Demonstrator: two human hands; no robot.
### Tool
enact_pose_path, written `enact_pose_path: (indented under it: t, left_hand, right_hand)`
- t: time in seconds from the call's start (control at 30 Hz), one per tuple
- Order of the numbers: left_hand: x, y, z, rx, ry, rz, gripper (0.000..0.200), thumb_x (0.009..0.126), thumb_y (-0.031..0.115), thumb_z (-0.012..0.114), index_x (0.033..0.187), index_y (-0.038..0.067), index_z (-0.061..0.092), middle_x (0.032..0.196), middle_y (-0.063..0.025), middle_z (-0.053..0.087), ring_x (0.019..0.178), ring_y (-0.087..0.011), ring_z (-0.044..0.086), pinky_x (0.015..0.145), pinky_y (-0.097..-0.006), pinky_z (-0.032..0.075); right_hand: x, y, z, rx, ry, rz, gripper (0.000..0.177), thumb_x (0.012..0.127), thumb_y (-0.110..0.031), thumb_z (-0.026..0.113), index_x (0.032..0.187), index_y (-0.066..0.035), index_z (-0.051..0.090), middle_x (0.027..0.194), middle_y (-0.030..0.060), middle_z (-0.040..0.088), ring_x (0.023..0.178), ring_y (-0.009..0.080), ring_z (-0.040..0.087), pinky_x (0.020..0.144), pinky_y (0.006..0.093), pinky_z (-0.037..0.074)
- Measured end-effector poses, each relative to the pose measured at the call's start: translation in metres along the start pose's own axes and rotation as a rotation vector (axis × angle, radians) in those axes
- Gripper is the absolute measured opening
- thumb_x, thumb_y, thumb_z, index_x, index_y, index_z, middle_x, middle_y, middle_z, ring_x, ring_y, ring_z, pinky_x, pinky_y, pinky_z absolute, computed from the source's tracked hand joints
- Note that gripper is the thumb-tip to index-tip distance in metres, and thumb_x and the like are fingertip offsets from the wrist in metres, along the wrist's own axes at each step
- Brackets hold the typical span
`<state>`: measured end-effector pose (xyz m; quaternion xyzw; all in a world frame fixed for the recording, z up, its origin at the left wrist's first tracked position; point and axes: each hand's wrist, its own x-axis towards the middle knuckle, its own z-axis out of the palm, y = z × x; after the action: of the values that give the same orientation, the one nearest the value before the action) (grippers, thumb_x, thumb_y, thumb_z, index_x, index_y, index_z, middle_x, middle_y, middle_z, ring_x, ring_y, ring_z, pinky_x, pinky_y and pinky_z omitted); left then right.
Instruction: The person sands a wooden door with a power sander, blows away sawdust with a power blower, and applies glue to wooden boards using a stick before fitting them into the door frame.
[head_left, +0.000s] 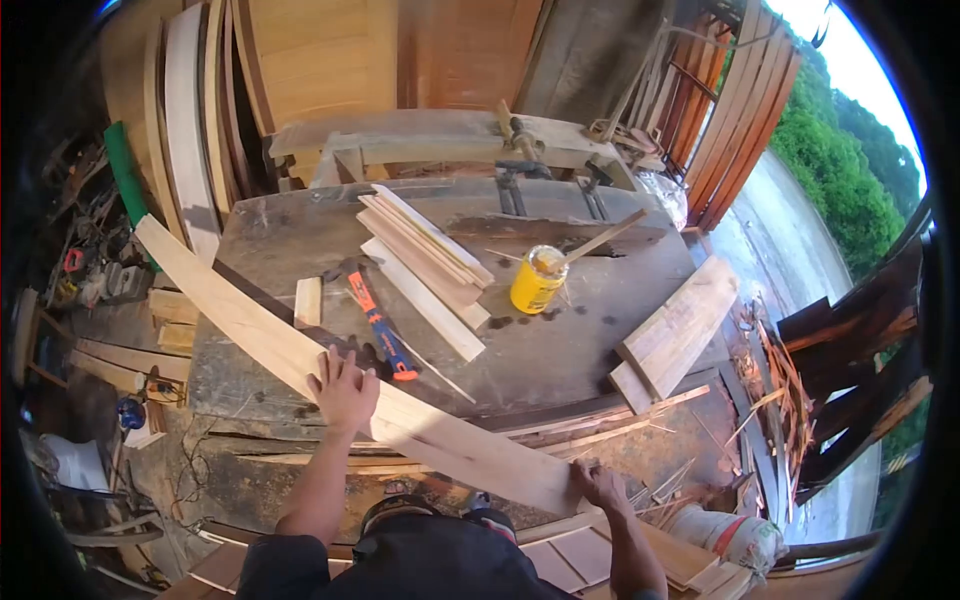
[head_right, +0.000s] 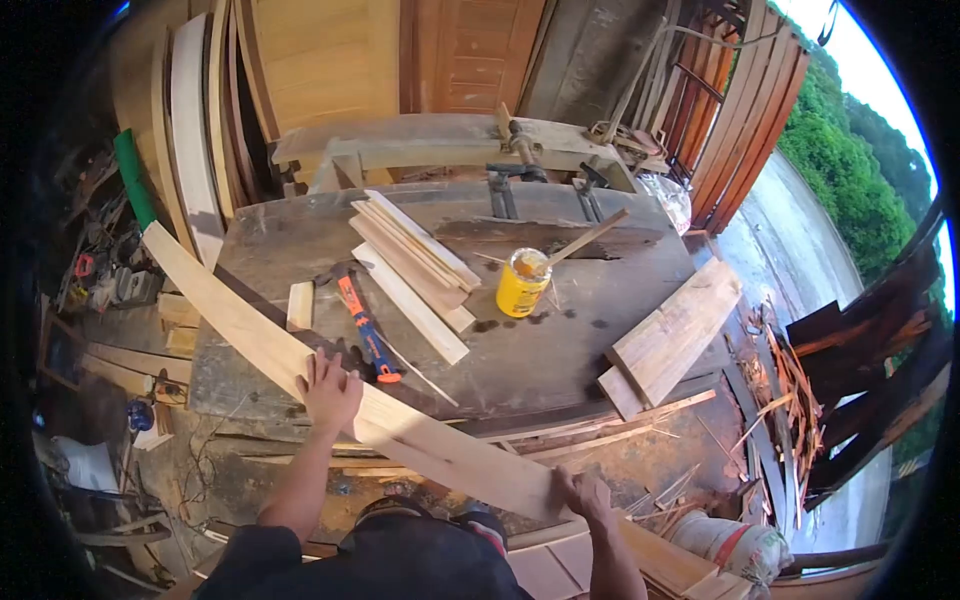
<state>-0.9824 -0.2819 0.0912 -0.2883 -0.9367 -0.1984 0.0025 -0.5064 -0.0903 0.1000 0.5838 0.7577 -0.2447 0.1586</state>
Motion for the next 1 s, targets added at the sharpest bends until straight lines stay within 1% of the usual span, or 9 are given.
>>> enact_pose_path:
  t: [0.07, 0.13, 0.17, 0.23, 0.3, 0.47, 0.77, 0.9, 1.0]
  left_hand:
    - [0.002, 0.0, 0.004, 0.003, 0.015, -0.005, 0.06, 0.092, 0.047, 0.057, 0.14, 0.011, 0.06, 0.16, -0.0187, 0.037, 0.152, -0.0387, 0.026, 0.118, -0.0671, 0.012]
    - [0.001, 0.0, 0.003, 0.005, 0.015, -0.006, 0.06, 0.092, 0.047, 0.057, 0.14, 0.011, 0.06, 0.16, -0.0189, 0.038, 0.152, -0.0386, 0.026, 0.118, -0.0671, 0.012]
    - [0.001, 0.001, 0.003, -0.006, 0.018, -0.01, 0.06, 0.091, 0.046, 0.058, 0.139, 0.01, 0.06, 0.16, -0.0196, 0.038, 0.152, -0.0395, 0.025, 0.118, -0.0673, 0.012]
    - [0.0, 0.0, 0.005, -0.007, 0.012, -0.007, 0.06, 0.091, 0.046, 0.058, 0.14, 0.01, 0.06, 0.16, -0.02, 0.038, 0.152, -0.0399, 0.026, 0.118, -0.0673, 0.012]
    - [0.001, 0.001, 0.002, -0.004, 0.007, -0.013, 0.062, 0.091, 0.046, 0.058, 0.141, 0.01, 0.058, 0.16, -0.0206, 0.038, 0.151, -0.0404, 0.026, 0.118, -0.0669, 0.012]
    - [0.0, 0.0, 0.0, -0.005, 0.017, -0.006, 0.063, 0.09, 0.048, 0.058, 0.14, 0.008, 0.059, 0.159, -0.0204, 0.038, 0.151, -0.0397, 0.026, 0.118, -0.0664, 0.013]
    - [-0.001, -0.009, 0.013, 0.007, 0.044, 0.061, 0.077, 0.087, 0.05, 0.066, 0.146, 0.004, 0.049, 0.158, -0.0227, 0.037, 0.148, -0.0404, 0.03, 0.118, -0.0644, 0.015]
    - [-0.018, 0.063, -0.045, -0.573, -0.26, 0.458, 0.121, 0.061, 0.043, 0.095, 0.153, -0.001, 0.029, 0.144, -0.0248, 0.047, 0.133, -0.0357, 0.047, 0.116, -0.0585, 0.028]
    - [-0.029, 0.093, -0.031, -1.162, -0.295, 0.446, 0.117, 0.059, 0.031, 0.097, 0.15, 0.0, 0.032, 0.136, -0.0201, 0.052, 0.126, -0.0348, 0.054, 0.112, -0.0455, 0.039]
  right_hand:
    - [0.025, -0.024, -0.032, -0.062, 0.059, -0.096, 0.065, 0.095, -0.062, 0.054, 0.091, -0.001, 0.075, 0.091, 0.027, 0.071, 0.091, 0.0451, 0.069, 0.078, 0.0531, 0.053]
    - [0.051, -0.062, -0.068, 0.201, 0.481, -0.386, 0.037, 0.092, -0.037, 0.071, 0.097, -0.001, 0.064, 0.082, 0.0226, 0.067, 0.081, 0.0444, 0.067, 0.071, 0.0503, 0.053]
    - [0.075, -0.085, -0.088, 0.296, 0.471, -0.399, 0.036, 0.09, -0.033, 0.072, 0.107, -0.002, 0.063, 0.091, 0.0235, 0.069, 0.088, 0.043, 0.067, 0.076, 0.0479, 0.054]
    - [0.141, -0.126, -0.102, 0.827, 0.465, -0.42, 0.066, 0.086, -0.03, 0.078, 0.14, -0.003, 0.052, 0.122, 0.0202, 0.068, 0.112, 0.0338, 0.065, 0.095, 0.0397, 0.05]
    - [0.18, -0.185, -0.122, 0.769, 0.639, -0.393, 0.084, 0.077, -0.031, 0.087, 0.144, -0.001, 0.048, 0.126, 0.018, 0.066, 0.114, 0.0323, 0.065, 0.097, 0.0392, 0.05]
    - [0.22, -0.262, -0.128, 0.966, 0.683, -0.492, 0.087, 0.068, -0.033, 0.092, 0.138, 0.0, 0.052, 0.127, 0.0201, 0.066, 0.114, 0.0284, 0.066, 0.096, 0.0392, 0.051]
    - [0.112, -0.284, -0.068, 1.024, 0.568, -0.526, 0.083, 0.066, -0.03, 0.094, 0.131, 0.002, 0.055, 0.109, 0.0164, 0.073, 0.101, 0.0275, 0.071, 0.088, 0.0377, 0.055]
    - [-0.004, -0.292, -0.053, 0.97, 0.555, -0.674, 0.081, 0.068, -0.028, 0.094, 0.132, 0.002, 0.054, 0.109, 0.0198, 0.072, 0.101, 0.027, 0.071, 0.089, 0.0389, 0.055]
    - [-0.04, -0.288, -0.026, 1.028, 0.502, -0.745, 0.081, 0.068, -0.031, 0.094, 0.132, 0.0, 0.054, 0.107, 0.0201, 0.072, 0.1, 0.0308, 0.071, 0.087, 0.0393, 0.056]
